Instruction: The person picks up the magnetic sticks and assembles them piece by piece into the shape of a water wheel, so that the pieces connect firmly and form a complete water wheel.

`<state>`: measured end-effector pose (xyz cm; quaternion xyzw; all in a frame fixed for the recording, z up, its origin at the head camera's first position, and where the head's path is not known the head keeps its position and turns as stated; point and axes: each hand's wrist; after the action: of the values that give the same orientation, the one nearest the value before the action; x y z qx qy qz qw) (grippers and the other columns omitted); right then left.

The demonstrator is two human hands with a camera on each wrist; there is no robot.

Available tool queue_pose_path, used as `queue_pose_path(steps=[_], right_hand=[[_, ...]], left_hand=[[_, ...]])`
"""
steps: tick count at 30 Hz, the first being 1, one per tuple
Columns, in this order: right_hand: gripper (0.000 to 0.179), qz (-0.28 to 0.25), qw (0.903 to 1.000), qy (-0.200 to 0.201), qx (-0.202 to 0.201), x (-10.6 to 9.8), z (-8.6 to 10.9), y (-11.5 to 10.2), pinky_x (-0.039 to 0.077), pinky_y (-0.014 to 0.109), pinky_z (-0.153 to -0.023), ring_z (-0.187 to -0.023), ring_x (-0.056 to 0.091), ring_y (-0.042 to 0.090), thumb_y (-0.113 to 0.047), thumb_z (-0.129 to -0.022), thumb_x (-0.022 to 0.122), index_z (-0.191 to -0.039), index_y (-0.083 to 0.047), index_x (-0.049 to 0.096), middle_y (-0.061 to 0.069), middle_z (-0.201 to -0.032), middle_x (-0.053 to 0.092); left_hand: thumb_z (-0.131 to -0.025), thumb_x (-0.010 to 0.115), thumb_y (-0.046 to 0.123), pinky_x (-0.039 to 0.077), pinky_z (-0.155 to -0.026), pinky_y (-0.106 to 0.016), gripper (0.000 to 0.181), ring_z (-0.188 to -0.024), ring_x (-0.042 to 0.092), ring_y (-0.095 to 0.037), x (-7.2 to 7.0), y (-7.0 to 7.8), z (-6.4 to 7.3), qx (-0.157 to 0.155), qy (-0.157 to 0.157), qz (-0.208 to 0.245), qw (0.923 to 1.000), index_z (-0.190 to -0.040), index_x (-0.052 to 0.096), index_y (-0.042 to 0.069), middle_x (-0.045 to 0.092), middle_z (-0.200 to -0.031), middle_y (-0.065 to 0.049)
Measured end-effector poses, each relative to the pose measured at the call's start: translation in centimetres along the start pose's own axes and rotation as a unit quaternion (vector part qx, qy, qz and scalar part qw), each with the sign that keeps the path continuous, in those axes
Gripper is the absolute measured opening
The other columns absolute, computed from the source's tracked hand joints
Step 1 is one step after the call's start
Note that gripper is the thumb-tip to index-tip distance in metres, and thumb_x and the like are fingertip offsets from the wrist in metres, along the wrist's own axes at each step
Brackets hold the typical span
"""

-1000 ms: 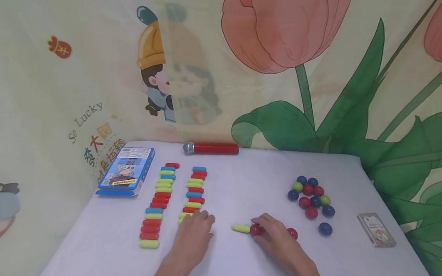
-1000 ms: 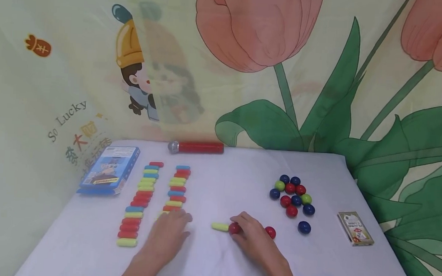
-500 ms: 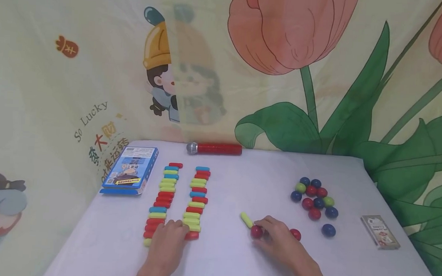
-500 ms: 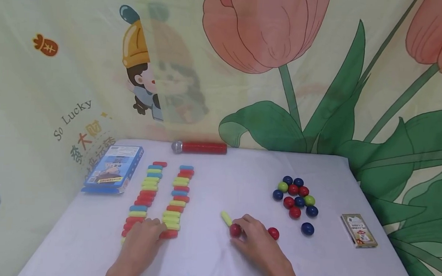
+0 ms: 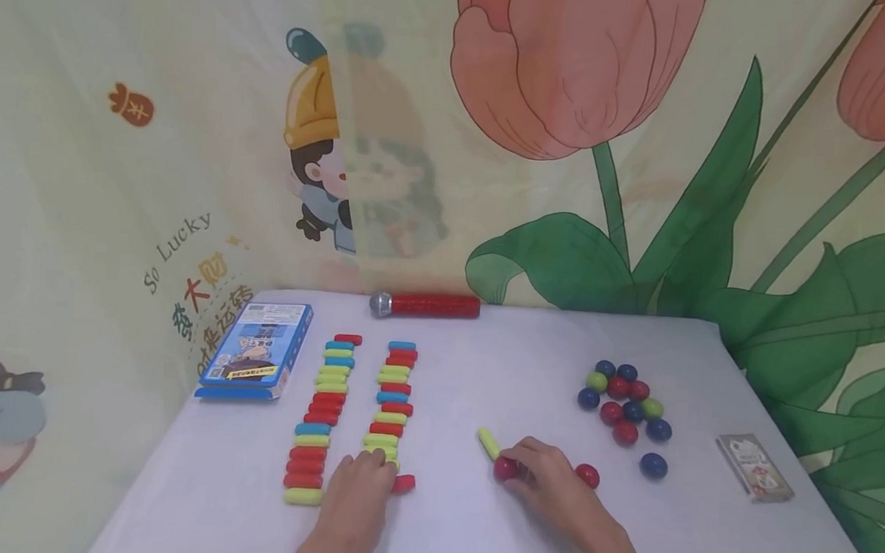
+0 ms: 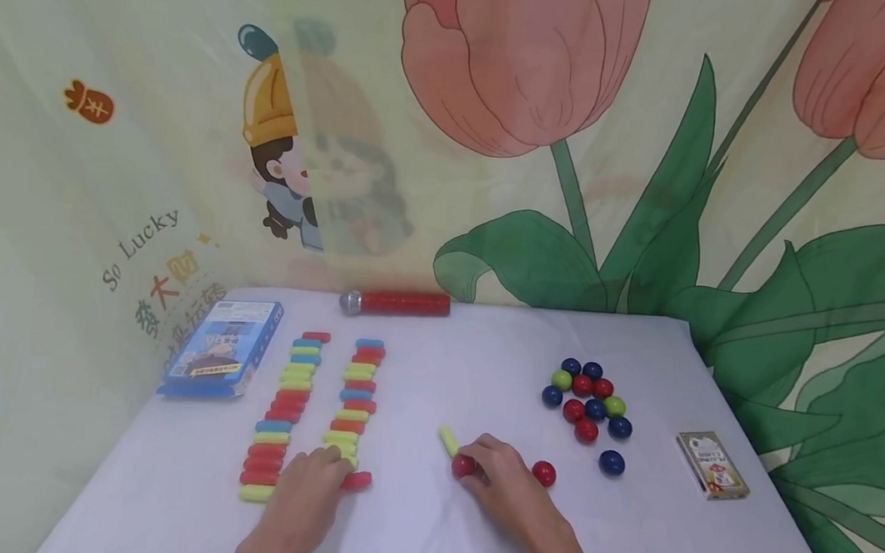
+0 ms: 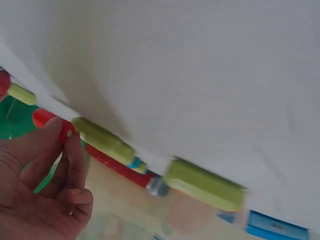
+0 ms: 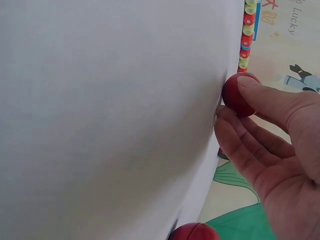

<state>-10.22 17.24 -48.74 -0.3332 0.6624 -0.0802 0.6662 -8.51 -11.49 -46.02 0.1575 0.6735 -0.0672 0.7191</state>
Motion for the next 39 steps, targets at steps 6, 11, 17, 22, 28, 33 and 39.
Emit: queue_pose_path(steps=[6, 11, 17, 22, 28, 33, 39], right_hand=[[0.037, -0.006, 0.9995, 0.004, 0.031, 0.4, -0.4, -0.2, 0.064, 0.033, -0.084, -0.095, 0.074, 0.018, -0.003, -0.083, 0.092, -0.118, -0.005, 0.080, -0.002, -0.101, 0.074], [0.035, -0.010, 0.9992, -0.005, 0.039, 0.9, -0.4, -0.6, 0.065, 0.034, -0.085, -0.095, 0.074, 0.018, -0.004, -0.083, 0.092, -0.116, -0.005, 0.080, -0.003, -0.099, 0.072], [0.035, 0.006, 0.9992, 0.000, 0.040, 1.1, -0.7, -1.1, 0.064, 0.035, -0.086, -0.097, 0.075, 0.019, -0.006, -0.083, 0.093, -0.115, -0.005, 0.080, -0.002, -0.099, 0.072], [0.035, 0.012, 0.9991, 0.004, 0.039, 1.1, -0.9, -1.1, 0.064, 0.036, -0.086, -0.097, 0.076, 0.020, -0.006, -0.082, 0.093, -0.114, -0.005, 0.080, -0.002, -0.099, 0.072], [0.035, 0.005, 0.9997, 0.018, 0.018, 1.1, -1.1, -1.1, 0.064, 0.034, -0.086, -0.097, 0.075, 0.019, -0.005, -0.082, 0.093, -0.114, -0.005, 0.080, -0.002, -0.101, 0.073], [0.036, 0.007, 0.9993, 0.012, 0.036, 1.1, -1.2, -1.3, 0.064, 0.034, -0.086, -0.096, 0.075, 0.017, -0.007, -0.081, 0.094, -0.114, -0.005, 0.079, -0.003, -0.100, 0.071], [0.039, 0.021, 0.9985, 0.018, 0.046, 0.9, -1.5, -1.5, 0.064, 0.034, -0.085, -0.091, 0.071, 0.013, -0.011, -0.079, 0.097, -0.113, -0.008, 0.078, -0.005, -0.098, 0.068]], left_hand=[[-0.073, 0.102, 0.017, 0.064, -0.090, -0.035, 0.053, -0.103, 0.072, -0.023, -0.3, 3.1, -2.7, 0.039, 0.029, 0.020, 0.9986, -0.119, 0.078, 0.005, 0.072, -0.108, -0.010], [-0.074, 0.101, 0.014, 0.064, -0.089, -0.032, 0.051, -0.105, 0.072, -0.023, 0.4, 4.8, -4.2, 0.048, 0.030, 0.043, 0.9975, -0.119, 0.077, 0.005, 0.071, -0.112, -0.011], [-0.078, 0.099, 0.013, 0.063, -0.088, -0.029, 0.043, -0.097, 0.071, -0.020, 1.8, 5.6, -5.4, 0.056, 0.039, 0.045, 0.9967, -0.115, 0.079, 0.004, 0.069, -0.104, -0.009], [-0.079, 0.099, 0.015, 0.063, -0.088, -0.027, 0.043, -0.098, 0.073, -0.019, 2.2, 6.3, -5.7, 0.065, 0.049, 0.036, 0.9960, -0.115, 0.078, 0.005, 0.069, -0.101, -0.008], [-0.078, 0.099, 0.017, 0.062, -0.085, -0.023, 0.042, -0.094, 0.072, -0.018, 2.3, 6.9, -6.1, 0.070, 0.060, 0.018, 0.9956, -0.113, 0.078, 0.006, 0.067, -0.097, -0.006], [-0.079, 0.099, 0.019, 0.061, -0.086, -0.025, 0.045, -0.095, 0.072, -0.018, 1.8, 6.7, -6.1, 0.064, 0.048, 0.008, 0.9967, -0.117, 0.078, 0.007, 0.067, -0.097, -0.006], [-0.078, 0.099, 0.023, 0.063, -0.089, -0.037, 0.051, -0.100, 0.070, -0.021, -0.5, 4.3, -4.3, 0.038, 0.039, 0.009, 0.9985, -0.121, 0.076, 0.009, 0.071, -0.103, -0.006]])
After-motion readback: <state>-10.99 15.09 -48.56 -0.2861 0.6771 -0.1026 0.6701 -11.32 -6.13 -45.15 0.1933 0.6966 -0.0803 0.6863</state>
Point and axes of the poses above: each hand's wrist, its own z-axis away from the middle knuckle, its own x-axis out of the palm, y = z × x
